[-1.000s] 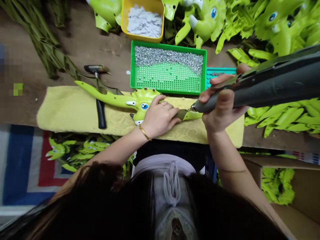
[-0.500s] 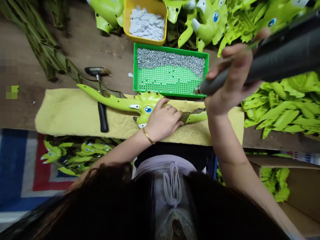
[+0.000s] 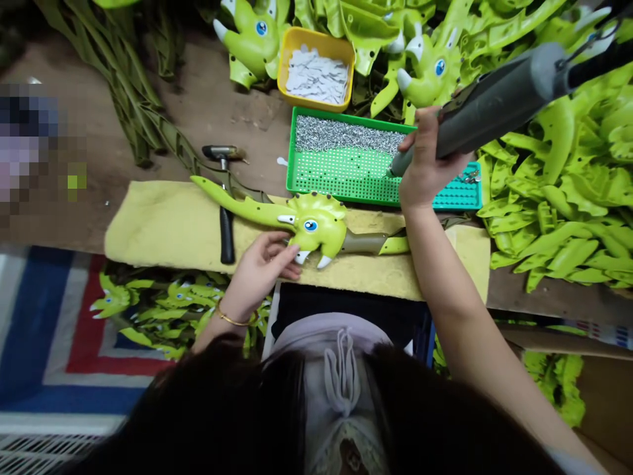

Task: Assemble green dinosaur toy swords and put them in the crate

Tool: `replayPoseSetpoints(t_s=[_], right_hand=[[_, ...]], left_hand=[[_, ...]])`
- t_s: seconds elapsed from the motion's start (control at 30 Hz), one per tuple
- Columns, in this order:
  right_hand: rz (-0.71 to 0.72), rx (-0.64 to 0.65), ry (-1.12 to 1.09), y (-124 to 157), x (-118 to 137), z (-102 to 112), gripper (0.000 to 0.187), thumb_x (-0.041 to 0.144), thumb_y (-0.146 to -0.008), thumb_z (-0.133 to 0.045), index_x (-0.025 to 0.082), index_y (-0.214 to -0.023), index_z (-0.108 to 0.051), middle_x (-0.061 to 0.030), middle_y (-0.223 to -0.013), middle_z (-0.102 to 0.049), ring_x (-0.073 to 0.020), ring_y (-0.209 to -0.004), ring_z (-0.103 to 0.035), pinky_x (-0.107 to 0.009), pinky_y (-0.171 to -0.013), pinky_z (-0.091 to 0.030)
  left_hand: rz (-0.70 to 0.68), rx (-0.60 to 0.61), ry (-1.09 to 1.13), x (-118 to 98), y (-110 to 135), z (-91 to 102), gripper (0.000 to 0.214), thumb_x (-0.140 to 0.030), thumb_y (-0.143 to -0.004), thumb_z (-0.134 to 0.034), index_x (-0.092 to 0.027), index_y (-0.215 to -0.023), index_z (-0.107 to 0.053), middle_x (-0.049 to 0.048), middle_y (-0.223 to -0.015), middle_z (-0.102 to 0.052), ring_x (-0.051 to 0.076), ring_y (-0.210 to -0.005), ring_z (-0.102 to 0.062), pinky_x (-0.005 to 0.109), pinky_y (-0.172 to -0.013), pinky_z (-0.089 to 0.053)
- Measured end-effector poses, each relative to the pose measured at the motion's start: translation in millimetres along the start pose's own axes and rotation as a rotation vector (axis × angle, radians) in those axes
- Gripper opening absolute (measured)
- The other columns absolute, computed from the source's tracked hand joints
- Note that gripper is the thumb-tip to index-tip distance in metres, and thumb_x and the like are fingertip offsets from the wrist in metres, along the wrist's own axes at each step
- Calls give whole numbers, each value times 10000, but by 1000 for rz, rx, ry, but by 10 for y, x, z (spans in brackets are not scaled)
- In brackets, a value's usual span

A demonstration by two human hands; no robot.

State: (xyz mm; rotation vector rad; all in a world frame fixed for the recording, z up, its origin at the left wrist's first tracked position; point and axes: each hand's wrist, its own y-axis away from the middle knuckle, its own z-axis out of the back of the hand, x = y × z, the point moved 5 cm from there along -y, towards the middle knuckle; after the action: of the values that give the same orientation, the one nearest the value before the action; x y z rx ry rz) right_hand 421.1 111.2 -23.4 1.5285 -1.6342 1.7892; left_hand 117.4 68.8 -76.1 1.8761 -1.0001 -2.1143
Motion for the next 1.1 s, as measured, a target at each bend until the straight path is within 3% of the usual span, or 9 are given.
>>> replayPoseSetpoints(t_s=[0.13, 0.23, 0.33, 0.47, 0.6, 0.77, 0.87, 0.97, 1.1], right_hand=[[38, 27, -238, 53, 474, 61, 375, 529, -814, -644, 359, -1126, -524, 54, -827, -599, -59, -447, -467, -250, -385, -360], [18, 185, -265, 340, 889, 127, 295, 512, -864, -571, 392, -1131, -541, 64, -838, -597, -48, -408, -438, -222, -349, -341], [-21, 357, -159, 674, 1113, 178, 338, 589, -830, -573, 470, -1145, -549, 71, -852, -598, -55, -404, -422, -226, -350, -389], [9, 407, -172, 879, 1105, 212, 407, 600, -800, -597, 475, -1182, -535, 60, -813, -592, -73, -419, -442, -227, -340, -392], [10, 485, -263, 916, 1026, 200, 433, 500, -787, -644, 429, -1206, -566, 59, -771, -584, -74, -410, -441, -228, -341, -408], [-18, 553, -170, 981, 1052, 265, 467, 620, -762, -636, 509, -1202, -527, 74, -723, -573, -90, -413, -485, -235, -364, -427], [-16, 565, -219, 935, 1095, 266, 479, 566, -762, -669, 461, -1215, -554, 77, -750, -608, -79, -406, -487, -240, -360, -432], [-21, 430, -281, 645, 1034, 196, 356, 471, -821, -652, 383, -1163, -611, 76, -826, -675, -56, -430, -518, -220, -366, -411], [37, 30, -225, 115, 664, 81, 346, 480, -830, -646, 300, -1106, -539, 66, -792, -637, -48, -427, -486, -223, -370, -364]], left_hand=[[-30, -28, 147, -18, -51, -137, 485, -437, -631, -830, -169, -887, -518, -7, -700, -674, 163, -612, -700, 314, -617, -636], [-54, -39, 217, 6, -91, -194, 479, -421, -616, -845, -173, -842, -504, -33, -624, -637, 149, -545, -675, 294, -562, -630], [-62, -37, 254, 18, -102, -220, 495, -403, -596, -867, -170, -826, -496, -39, -624, -636, 128, -527, -660, 266, -530, -619], [-69, -52, 284, 12, -90, -229, 507, -385, -570, -887, -169, -809, -496, -48, -611, -631, 123, -527, -654, 256, -513, -615], [-80, -70, 278, 20, -69, -238, 490, -384, -594, -874, -174, -810, -487, -34, -598, -638, 134, -509, -648, 269, -496, -610], [-104, -78, 289, 28, -63, -264, 491, -425, -602, -856, -187, -798, -475, -33, -600, -629, 140, -513, -645, 260, -467, -588], [-125, -58, 255, 59, -61, -281, 490, -459, -628, -822, -201, -824, -455, -43, -617, -619, 141, -532, -644, 287, -501, -598], [-194, -8, 118, 79, -20, -296, 462, -436, -696, -754, -206, -946, -442, -24, -728, -631, 138, -584, -650, 288, -546, -586], [-447, -109, -450, 3, 99, -305, 537, -332, -724, -726, -187, -1164, -455, 10, -837, -595, 132, -611, -603, 276, -561, -517]])
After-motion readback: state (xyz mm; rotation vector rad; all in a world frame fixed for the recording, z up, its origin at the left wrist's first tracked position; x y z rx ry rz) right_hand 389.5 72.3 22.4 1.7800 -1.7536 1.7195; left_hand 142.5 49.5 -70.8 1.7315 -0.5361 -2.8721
